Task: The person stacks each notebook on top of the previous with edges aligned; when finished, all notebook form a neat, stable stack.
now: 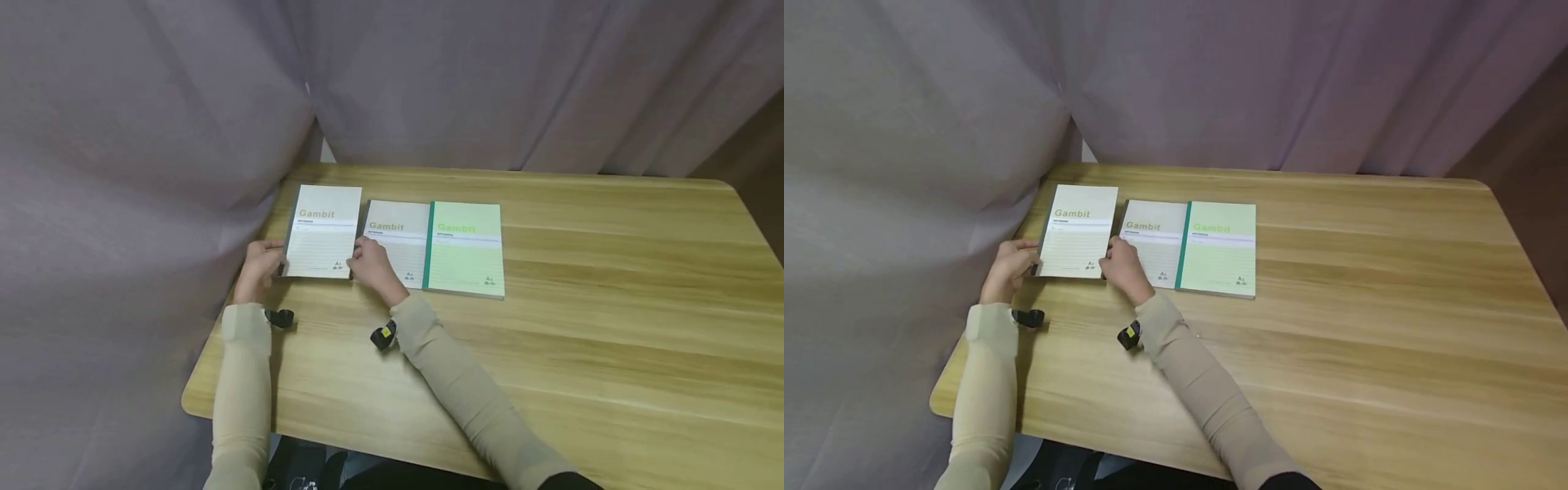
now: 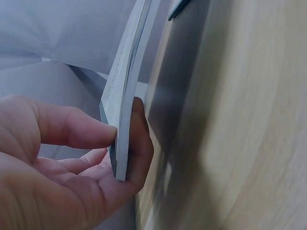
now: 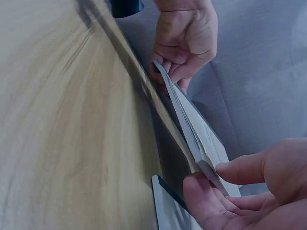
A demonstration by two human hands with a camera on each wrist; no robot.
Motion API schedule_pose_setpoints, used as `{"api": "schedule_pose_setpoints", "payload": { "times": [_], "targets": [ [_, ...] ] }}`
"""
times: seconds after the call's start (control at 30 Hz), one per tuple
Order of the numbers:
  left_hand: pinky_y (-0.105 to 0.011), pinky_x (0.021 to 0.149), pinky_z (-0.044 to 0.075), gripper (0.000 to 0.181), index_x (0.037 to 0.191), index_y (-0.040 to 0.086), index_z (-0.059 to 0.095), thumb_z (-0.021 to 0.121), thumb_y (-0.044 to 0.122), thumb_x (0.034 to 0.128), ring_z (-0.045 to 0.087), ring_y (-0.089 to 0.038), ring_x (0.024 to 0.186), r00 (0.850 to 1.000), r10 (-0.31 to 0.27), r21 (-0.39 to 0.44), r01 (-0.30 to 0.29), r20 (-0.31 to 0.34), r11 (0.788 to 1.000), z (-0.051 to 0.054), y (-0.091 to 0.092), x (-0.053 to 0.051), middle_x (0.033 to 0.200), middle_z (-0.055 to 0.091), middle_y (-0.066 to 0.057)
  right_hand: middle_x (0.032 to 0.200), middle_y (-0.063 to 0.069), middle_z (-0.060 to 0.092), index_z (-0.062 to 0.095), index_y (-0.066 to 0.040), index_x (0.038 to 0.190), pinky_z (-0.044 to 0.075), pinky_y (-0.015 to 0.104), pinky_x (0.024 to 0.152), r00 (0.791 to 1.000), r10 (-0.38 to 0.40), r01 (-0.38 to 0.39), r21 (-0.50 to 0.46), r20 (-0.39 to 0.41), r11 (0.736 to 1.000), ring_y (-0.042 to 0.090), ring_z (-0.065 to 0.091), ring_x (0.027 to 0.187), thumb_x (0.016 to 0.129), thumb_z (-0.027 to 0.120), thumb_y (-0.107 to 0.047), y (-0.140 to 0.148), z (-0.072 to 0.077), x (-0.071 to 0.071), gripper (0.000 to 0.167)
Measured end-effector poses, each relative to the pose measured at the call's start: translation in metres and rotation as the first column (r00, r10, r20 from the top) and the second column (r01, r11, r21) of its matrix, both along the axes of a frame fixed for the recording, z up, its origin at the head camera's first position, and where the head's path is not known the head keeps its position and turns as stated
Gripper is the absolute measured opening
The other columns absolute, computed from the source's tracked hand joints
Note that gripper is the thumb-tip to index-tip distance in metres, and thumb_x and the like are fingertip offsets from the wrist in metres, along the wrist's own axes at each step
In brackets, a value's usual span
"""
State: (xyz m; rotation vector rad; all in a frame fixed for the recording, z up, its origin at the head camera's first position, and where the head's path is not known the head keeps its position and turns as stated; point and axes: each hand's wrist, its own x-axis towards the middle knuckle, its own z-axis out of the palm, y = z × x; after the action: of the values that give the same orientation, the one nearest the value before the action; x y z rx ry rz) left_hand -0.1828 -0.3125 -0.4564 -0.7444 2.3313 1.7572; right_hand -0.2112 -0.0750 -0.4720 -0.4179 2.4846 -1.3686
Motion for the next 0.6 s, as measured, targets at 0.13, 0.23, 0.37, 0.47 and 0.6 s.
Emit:
{"api": "schedule_pose_setpoints", "payload": {
  "times": [0.13,0.23,0.37,0.47,0.6],
  "targets": [
    [-0.018,0.049,0.033,0.063,0.143,-0.008,0.048,0.049,-0.010,0.0802,0.042,-0.010,0.065,0.999,-0.016,0.003,0.016,-0.030,1.000,-0.001,0.004,-0.004,0.119,0.057,-0.018,0.107,0.021,0.070,0.049,0.012,0.137,0.059,0.028,0.073,0.995,-0.061,0.069,-0.094,0.083,0.993,0.026,0.072,0.077,0.093,0.064,0.001,0.005,0.006,-0.001,0.047],
    [-0.017,0.049,0.034,0.061,0.142,-0.009,0.049,0.050,-0.009,0.0811,0.040,-0.007,0.057,0.999,-0.024,0.011,0.025,-0.046,1.000,-0.001,0.007,-0.004,0.106,0.057,-0.013,0.111,0.022,0.069,0.048,0.011,0.139,0.059,0.026,0.068,0.987,-0.088,0.105,-0.126,0.132,0.986,0.025,0.072,0.073,0.092,0.064,0.003,0.010,0.007,-0.002,0.050],
    [-0.017,0.052,0.040,0.058,0.143,-0.007,0.050,0.052,-0.005,0.0847,0.049,-0.008,0.067,0.997,-0.066,0.004,0.066,-0.039,0.998,0.002,0.009,-0.004,0.116,0.055,-0.015,0.109,0.022,0.069,0.049,0.011,0.138,0.059,0.026,0.066,0.984,-0.101,0.120,-0.124,0.147,0.985,0.021,0.070,0.068,0.090,0.064,0.004,0.016,0.007,-0.003,0.050],
    [-0.017,0.054,0.043,0.057,0.143,-0.008,0.049,0.053,-0.004,0.0858,0.050,-0.008,0.068,0.994,-0.096,0.016,0.097,-0.055,0.995,0.005,0.010,-0.005,0.115,0.056,-0.013,0.108,0.021,0.068,0.049,0.011,0.137,0.059,0.026,0.066,0.981,-0.105,0.128,-0.138,0.165,0.982,0.018,0.068,0.064,0.090,0.064,0.005,0.021,0.009,-0.005,0.050],
    [-0.017,0.053,0.043,0.056,0.141,-0.010,0.049,0.054,-0.007,0.0852,0.044,-0.005,0.057,0.991,-0.099,0.067,0.105,-0.089,0.992,0.007,0.013,-0.007,0.094,0.056,-0.006,0.110,0.023,0.066,0.049,0.011,0.137,0.060,0.028,0.065,0.965,-0.107,0.160,-0.210,0.240,0.964,0.016,0.064,0.062,0.089,0.064,0.007,0.027,0.011,-0.007,0.050]
  ]
}}
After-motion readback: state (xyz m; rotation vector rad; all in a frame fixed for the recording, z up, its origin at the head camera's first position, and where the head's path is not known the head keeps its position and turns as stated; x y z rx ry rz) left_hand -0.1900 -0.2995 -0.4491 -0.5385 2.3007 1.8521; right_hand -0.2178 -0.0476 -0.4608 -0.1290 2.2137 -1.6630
